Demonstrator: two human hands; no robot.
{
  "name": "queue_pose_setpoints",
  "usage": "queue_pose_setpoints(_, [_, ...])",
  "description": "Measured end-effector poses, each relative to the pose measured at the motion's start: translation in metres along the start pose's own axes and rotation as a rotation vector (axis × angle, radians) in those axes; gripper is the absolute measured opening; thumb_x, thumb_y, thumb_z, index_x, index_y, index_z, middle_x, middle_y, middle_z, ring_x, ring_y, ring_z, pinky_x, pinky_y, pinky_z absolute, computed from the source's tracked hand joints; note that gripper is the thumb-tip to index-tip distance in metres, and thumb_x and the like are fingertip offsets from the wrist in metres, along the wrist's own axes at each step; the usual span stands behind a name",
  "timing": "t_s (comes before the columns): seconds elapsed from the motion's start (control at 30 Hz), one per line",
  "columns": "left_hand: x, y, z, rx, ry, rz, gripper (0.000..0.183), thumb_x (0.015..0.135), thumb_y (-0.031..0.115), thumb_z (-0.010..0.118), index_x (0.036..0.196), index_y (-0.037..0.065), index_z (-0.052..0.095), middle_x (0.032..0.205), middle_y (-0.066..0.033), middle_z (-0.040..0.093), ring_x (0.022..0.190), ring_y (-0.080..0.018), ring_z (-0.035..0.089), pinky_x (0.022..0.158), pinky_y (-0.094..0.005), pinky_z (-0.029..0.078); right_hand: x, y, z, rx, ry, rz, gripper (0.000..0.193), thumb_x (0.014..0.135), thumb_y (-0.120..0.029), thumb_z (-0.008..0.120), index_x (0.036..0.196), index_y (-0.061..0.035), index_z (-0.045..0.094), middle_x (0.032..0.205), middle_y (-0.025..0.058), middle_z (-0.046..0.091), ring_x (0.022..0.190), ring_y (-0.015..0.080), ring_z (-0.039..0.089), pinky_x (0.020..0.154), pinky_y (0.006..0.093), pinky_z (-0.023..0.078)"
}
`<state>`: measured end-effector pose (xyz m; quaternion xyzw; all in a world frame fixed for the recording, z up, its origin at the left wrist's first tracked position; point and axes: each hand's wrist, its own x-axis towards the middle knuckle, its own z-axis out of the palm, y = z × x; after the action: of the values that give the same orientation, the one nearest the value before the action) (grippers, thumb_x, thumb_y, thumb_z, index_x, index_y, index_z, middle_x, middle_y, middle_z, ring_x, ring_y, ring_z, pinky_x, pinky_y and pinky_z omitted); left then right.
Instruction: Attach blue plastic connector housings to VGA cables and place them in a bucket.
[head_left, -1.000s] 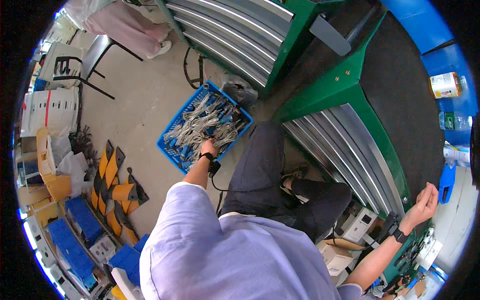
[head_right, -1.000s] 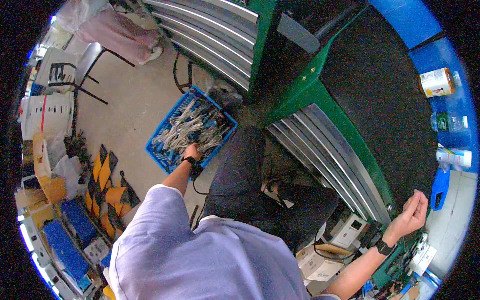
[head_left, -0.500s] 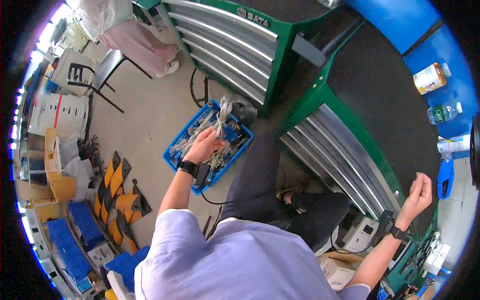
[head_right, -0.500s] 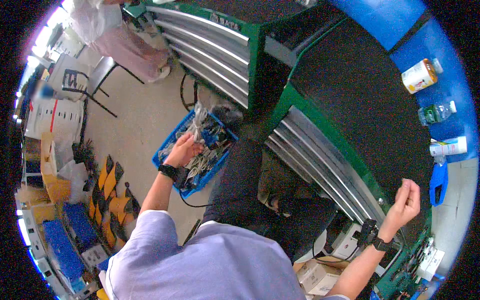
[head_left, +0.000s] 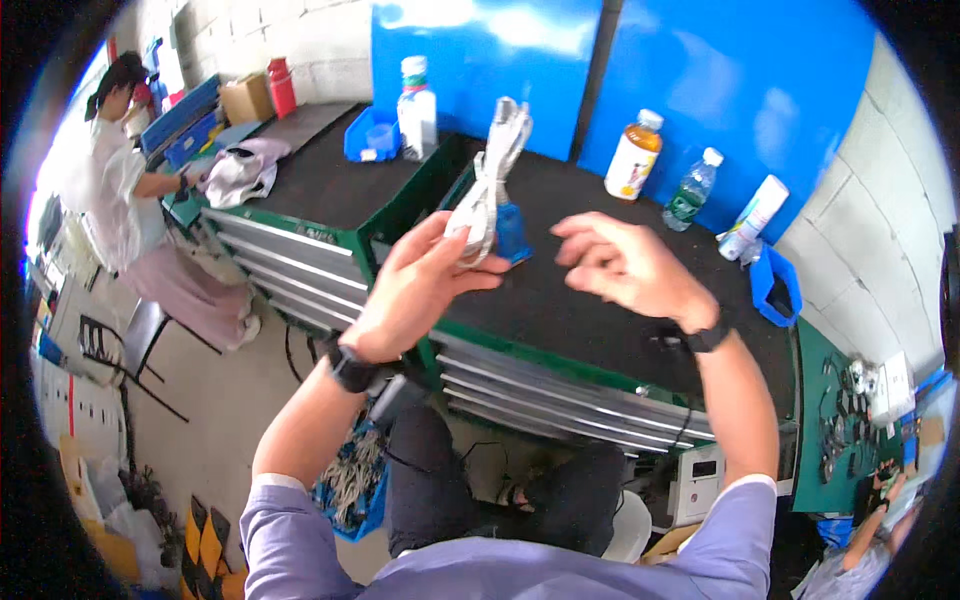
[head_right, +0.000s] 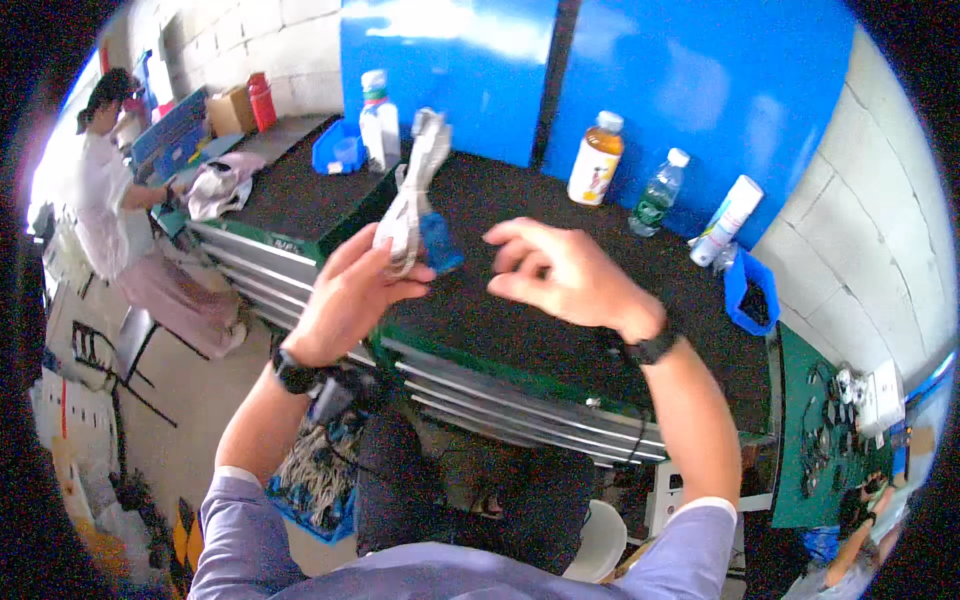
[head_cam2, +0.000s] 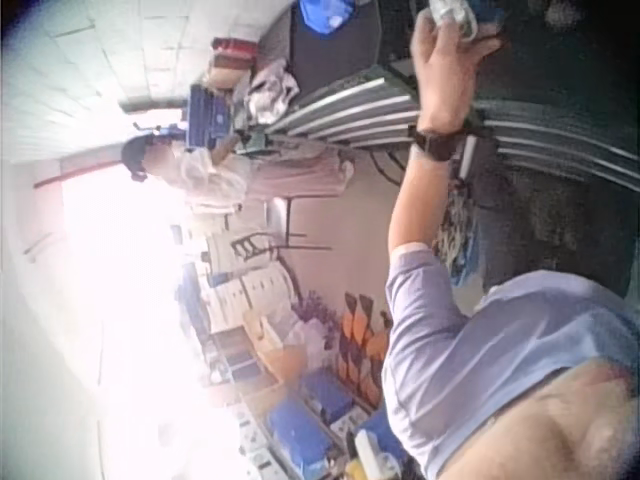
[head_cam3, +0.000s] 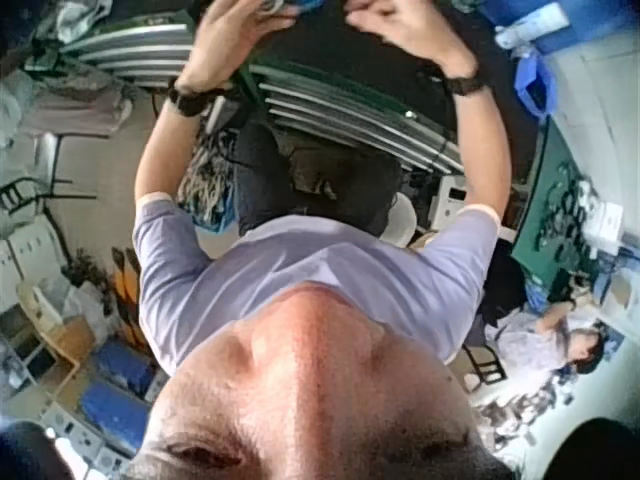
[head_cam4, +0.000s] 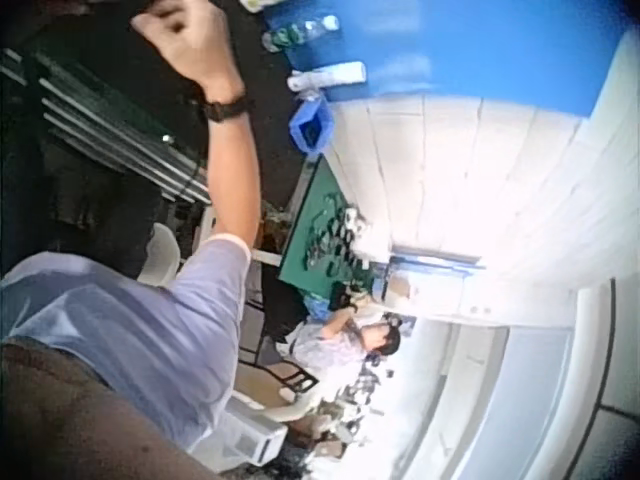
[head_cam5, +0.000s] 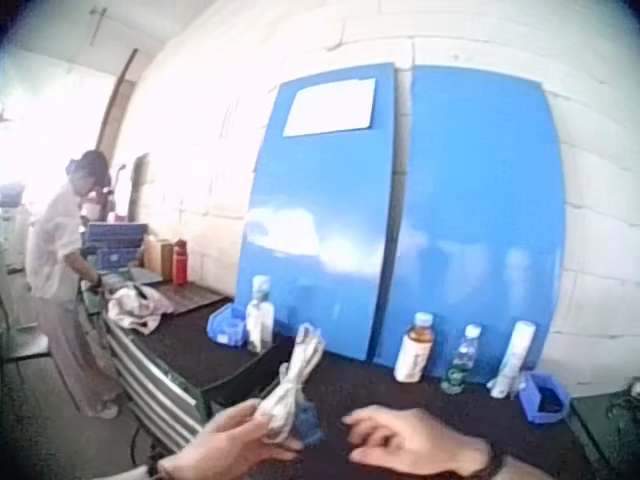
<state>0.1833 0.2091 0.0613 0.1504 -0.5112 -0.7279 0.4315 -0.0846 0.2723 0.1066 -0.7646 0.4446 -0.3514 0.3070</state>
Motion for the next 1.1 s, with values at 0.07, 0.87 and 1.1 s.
queue_pose_setpoints(0.07, [0.038, -0.021, 0.036, -0.013, -0.019, -0.022, 0.031, 0.105, 0.020, 0.047, 0.130, 0.002, 0.050, 0.119, -0.0110, 0.063, 0.101, -0.0250, 0.066, 0.091, -0.0386, 0.054, 0.001, 0.025, -0.002, 0.010, 0.061, 0.016, 0.059, 0.086, -0.018, 0.078, 0.133, -0.0014, 0.047, 0.095, 0.0100, 0.068, 0.075, 0.0102, 0.064, 0.066, 0.0304, 0.055])
queue_pose_setpoints(0.87, [0.197, -0.118, 0.037, -0.061, -0.302, -0.118, 0.040, 0.099, 0.020, 0.061, 0.134, 0.002, 0.053, 0.114, -0.0057, 0.065, 0.108, -0.0167, 0.061, 0.100, -0.0384, 0.046, -0.010, 0.131, -0.050, 0.347, 0.153, 0.273, 0.033, 0.097, -0.012, 0.057, 0.127, -0.0027, 0.048, 0.109, 0.0108, 0.063, 0.077, 0.0141, 0.066, 0.049, 0.0225, 0.047])
queue_pose_setpoints(1.1, [0.194, -0.119, 0.039, -0.077, -0.302, -0.079, 0.037, 0.100, 0.021, 0.060, 0.132, 0.003, 0.054, 0.111, -0.0039, 0.065, 0.107, -0.0154, 0.061, 0.099, -0.0385, 0.047, -0.012, 0.126, -0.051, 0.342, 0.167, 0.271, 0.026, 0.097, -0.014, 0.055, 0.120, -0.0015, 0.055, 0.104, 0.0095, 0.064, 0.077, 0.0164, 0.068, 0.051, 0.0237, 0.049])
